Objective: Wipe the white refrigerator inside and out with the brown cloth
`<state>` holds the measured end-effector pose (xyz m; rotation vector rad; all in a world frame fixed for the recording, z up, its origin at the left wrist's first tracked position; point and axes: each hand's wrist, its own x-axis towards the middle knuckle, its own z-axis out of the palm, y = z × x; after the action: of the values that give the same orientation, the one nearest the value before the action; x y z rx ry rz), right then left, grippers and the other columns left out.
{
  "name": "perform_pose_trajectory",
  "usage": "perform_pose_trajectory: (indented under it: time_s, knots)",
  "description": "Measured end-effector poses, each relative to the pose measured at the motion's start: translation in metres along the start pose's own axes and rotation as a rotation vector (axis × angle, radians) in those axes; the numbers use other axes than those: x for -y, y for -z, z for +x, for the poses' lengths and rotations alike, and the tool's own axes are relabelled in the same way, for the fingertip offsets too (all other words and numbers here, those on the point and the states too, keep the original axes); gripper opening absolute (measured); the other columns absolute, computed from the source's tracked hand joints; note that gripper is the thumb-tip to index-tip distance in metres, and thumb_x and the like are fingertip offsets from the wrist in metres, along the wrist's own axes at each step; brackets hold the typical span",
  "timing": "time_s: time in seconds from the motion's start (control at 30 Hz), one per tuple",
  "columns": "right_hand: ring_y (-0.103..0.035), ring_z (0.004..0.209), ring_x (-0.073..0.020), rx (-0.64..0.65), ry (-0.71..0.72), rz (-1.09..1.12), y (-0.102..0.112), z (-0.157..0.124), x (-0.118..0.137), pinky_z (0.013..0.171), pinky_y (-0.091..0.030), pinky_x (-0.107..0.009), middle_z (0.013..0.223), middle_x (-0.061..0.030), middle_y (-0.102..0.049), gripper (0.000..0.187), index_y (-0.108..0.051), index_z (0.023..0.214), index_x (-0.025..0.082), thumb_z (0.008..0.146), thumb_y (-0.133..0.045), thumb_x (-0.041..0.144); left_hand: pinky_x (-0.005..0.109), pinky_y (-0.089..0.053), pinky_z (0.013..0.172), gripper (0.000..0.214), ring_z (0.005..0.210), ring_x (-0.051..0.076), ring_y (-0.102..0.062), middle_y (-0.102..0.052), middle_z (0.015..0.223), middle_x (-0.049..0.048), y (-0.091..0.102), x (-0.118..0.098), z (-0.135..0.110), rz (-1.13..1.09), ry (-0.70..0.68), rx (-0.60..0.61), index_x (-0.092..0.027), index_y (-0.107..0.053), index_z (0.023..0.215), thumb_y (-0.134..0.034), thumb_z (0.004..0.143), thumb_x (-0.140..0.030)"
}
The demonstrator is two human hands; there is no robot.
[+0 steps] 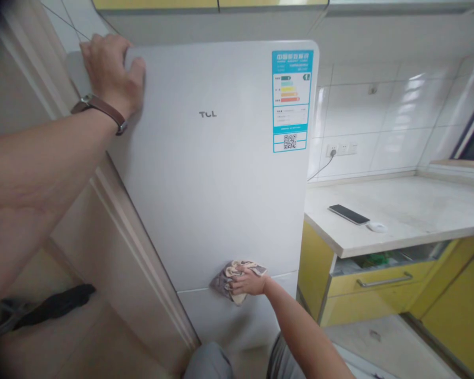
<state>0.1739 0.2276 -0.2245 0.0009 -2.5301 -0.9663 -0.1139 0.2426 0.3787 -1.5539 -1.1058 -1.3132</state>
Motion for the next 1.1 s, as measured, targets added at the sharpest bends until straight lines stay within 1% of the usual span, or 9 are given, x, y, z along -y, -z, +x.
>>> perform_pose_trajectory:
  time_s: [0.17, 0.3, 0.43, 0.53, 0.7, 0.77, 0.87, 1.0, 1.1]
  knots:
    - [-0.059, 0.125, -0.0126, 0.125, 0.038, 0.076, 0.052, -0.044, -0.030, 0.112, -0.042, -0.039, 0.125, 0.0116, -0.070, 0.041, -0.072, 0.103, 0.045, 0.092, -0.051, 0.013, 0.055, -0.030, 0.109, 0.043, 0.126, 0.035, -0.052, -0.068, 0.124, 0.0112, 0.000, 0.000, 0.000, -0.008, -0.026, -0.020, -0.015, -0.068, 0.121, -0.053, 0.091, -0.042]
    - [-0.055, 0.134, -0.0165, 0.231, 0.028, 0.057, 0.117, -0.032, -0.091, 0.116, -0.038, -0.043, 0.137, 0.0085, -0.066, 0.051, -0.068, 0.122, 0.047, 0.089, -0.051, 0.012, 0.053, -0.030, 0.107, 0.037, 0.123, 0.033, -0.052, -0.067, 0.125, 0.0084, 0.004, -0.002, -0.002, 0.002, -0.018, 0.030, -0.024, -0.066, 0.119, -0.050, 0.093, -0.044]
    - [-0.041, 0.146, -0.0282, 0.348, -0.113, -0.014, 0.203, 0.013, -0.177, 0.121, -0.023, -0.052, 0.150, 0.0008, -0.057, 0.061, -0.057, 0.144, 0.043, 0.089, -0.054, 0.019, 0.051, -0.030, 0.108, 0.040, 0.124, 0.033, -0.052, -0.068, 0.126, 0.0097, 0.003, -0.002, -0.001, 0.000, 0.013, 0.061, -0.024, -0.065, 0.117, -0.049, 0.091, -0.049]
    - [-0.032, 0.149, -0.0373, 0.351, -0.306, -0.175, 0.280, 0.064, -0.245, 0.117, -0.017, -0.069, 0.155, -0.0023, -0.051, 0.065, -0.049, 0.151, 0.041, 0.089, -0.056, 0.026, 0.052, -0.030, 0.108, 0.043, 0.125, 0.034, -0.052, -0.068, 0.126, 0.0100, 0.002, 0.000, 0.000, -0.022, 0.020, 0.074, -0.025, -0.067, 0.117, -0.048, 0.089, -0.052]
    - [-0.015, 0.153, -0.0455, 0.080, -0.757, -0.426, 0.374, 0.174, -0.335, 0.110, -0.019, -0.080, 0.166, -0.0140, -0.030, 0.074, -0.039, 0.158, 0.028, 0.088, -0.061, 0.035, 0.053, -0.026, 0.110, 0.051, 0.131, 0.036, -0.050, -0.067, 0.132, 0.0122, 0.007, 0.000, 0.002, -0.085, 0.045, 0.138, -0.023, -0.068, 0.122, -0.046, 0.088, -0.054]
    - [-0.013, 0.153, -0.0477, -0.038, -0.910, -0.448, 0.383, 0.214, -0.351, 0.108, -0.020, -0.083, 0.167, -0.0166, -0.024, 0.075, -0.030, 0.162, 0.025, 0.093, -0.056, 0.038, 0.054, -0.024, 0.111, 0.054, 0.134, 0.035, -0.048, -0.067, 0.133, 0.0104, 0.009, -0.001, 0.002, -0.115, 0.058, 0.167, -0.025, -0.067, 0.125, -0.045, 0.087, -0.056]
    - [-0.006, 0.154, -0.0494, -0.078, -0.951, -0.446, 0.372, 0.252, -0.356, 0.108, -0.016, -0.084, 0.169, -0.0164, -0.017, 0.079, -0.022, 0.165, 0.025, 0.094, -0.053, 0.045, 0.054, -0.024, 0.112, 0.057, 0.137, 0.036, -0.046, -0.068, 0.132, 0.0082, 0.012, -0.001, 0.002, -0.141, 0.063, 0.182, -0.028, -0.068, 0.126, -0.044, 0.086, -0.061]
    - [0.000, 0.155, -0.0475, -0.046, -0.909, -0.447, 0.357, 0.258, -0.348, 0.112, -0.015, -0.081, 0.170, -0.0133, -0.015, 0.083, -0.023, 0.165, 0.029, 0.092, -0.058, 0.047, 0.054, -0.027, 0.111, 0.057, 0.134, 0.036, -0.049, -0.068, 0.134, 0.0086, 0.010, 0.000, 0.003, -0.118, 0.055, 0.159, -0.029, -0.069, 0.121, -0.043, 0.085, -0.064]
    - [-0.002, 0.155, -0.0464, -0.007, -0.852, -0.412, 0.364, 0.247, -0.350, 0.113, -0.017, -0.079, 0.170, -0.0133, -0.016, 0.085, -0.023, 0.165, 0.029, 0.090, -0.060, 0.047, 0.056, -0.027, 0.111, 0.057, 0.133, 0.037, -0.050, -0.068, 0.133, 0.0087, 0.008, 0.000, 0.004, -0.115, 0.051, 0.145, -0.029, -0.069, 0.121, -0.044, 0.085, -0.064]
